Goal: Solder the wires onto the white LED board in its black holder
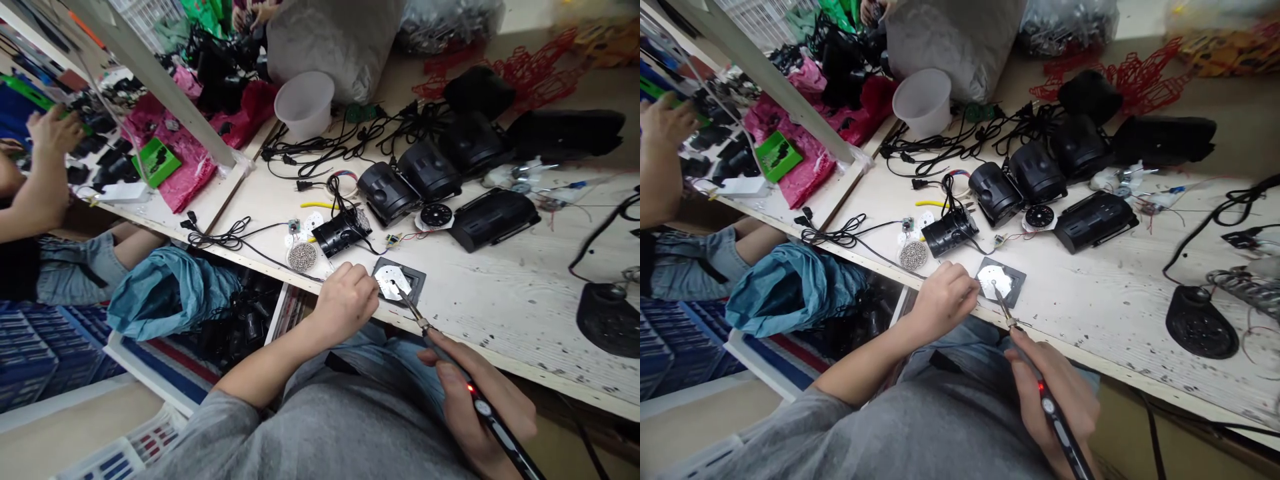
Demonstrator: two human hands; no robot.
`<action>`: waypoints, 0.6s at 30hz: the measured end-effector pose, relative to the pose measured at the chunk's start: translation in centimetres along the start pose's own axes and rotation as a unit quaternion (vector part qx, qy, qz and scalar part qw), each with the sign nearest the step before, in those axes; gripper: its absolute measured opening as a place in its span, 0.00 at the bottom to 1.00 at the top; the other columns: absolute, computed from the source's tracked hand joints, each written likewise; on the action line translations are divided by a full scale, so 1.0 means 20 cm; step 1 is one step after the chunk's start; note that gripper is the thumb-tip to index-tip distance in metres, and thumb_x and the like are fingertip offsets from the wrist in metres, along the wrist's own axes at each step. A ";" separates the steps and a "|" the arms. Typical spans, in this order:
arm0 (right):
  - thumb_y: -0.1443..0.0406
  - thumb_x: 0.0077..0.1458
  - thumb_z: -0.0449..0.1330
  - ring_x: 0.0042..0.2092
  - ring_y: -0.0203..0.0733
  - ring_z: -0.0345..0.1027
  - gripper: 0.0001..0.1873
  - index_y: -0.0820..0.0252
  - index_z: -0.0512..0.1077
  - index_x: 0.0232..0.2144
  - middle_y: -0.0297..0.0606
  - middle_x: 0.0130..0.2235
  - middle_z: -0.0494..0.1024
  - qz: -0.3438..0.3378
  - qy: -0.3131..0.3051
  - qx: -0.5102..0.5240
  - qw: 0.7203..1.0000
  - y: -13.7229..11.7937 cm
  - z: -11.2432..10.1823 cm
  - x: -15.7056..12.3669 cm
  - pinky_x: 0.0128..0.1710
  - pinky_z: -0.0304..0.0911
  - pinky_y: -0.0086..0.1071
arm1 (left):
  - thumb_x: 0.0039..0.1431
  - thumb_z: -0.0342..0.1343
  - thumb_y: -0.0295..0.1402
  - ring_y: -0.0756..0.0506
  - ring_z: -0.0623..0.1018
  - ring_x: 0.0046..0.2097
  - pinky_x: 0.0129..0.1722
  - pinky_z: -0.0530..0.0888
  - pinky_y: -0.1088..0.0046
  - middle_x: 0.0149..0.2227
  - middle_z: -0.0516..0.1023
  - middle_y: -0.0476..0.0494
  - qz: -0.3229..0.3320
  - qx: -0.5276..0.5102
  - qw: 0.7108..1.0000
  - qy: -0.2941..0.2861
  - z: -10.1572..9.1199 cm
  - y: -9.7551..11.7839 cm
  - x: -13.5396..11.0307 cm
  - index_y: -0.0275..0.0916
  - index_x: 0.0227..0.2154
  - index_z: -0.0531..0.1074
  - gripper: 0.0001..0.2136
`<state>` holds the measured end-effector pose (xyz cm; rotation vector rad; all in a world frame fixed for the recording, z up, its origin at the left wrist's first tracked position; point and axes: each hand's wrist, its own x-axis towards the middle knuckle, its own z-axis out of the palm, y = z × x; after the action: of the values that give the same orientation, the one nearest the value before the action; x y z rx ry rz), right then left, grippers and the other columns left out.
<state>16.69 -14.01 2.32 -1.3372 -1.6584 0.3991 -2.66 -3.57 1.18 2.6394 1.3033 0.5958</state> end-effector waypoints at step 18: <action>0.67 0.56 0.62 0.22 0.37 0.73 0.10 0.65 0.82 0.38 0.37 0.28 0.80 0.086 0.473 -0.138 0.866 0.15 -0.39 0.05 0.19 0.61 0.29 | 0.64 0.59 0.34 0.49 0.76 0.32 0.34 0.73 0.72 0.32 0.79 0.48 -0.081 -0.094 0.987 0.102 -0.14 -0.17 0.01 0.39 0.35 0.77 0.05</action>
<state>24.79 -14.25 4.51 -1.5353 -0.7767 -0.3876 -6.19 -1.53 2.73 2.3451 1.4197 0.9330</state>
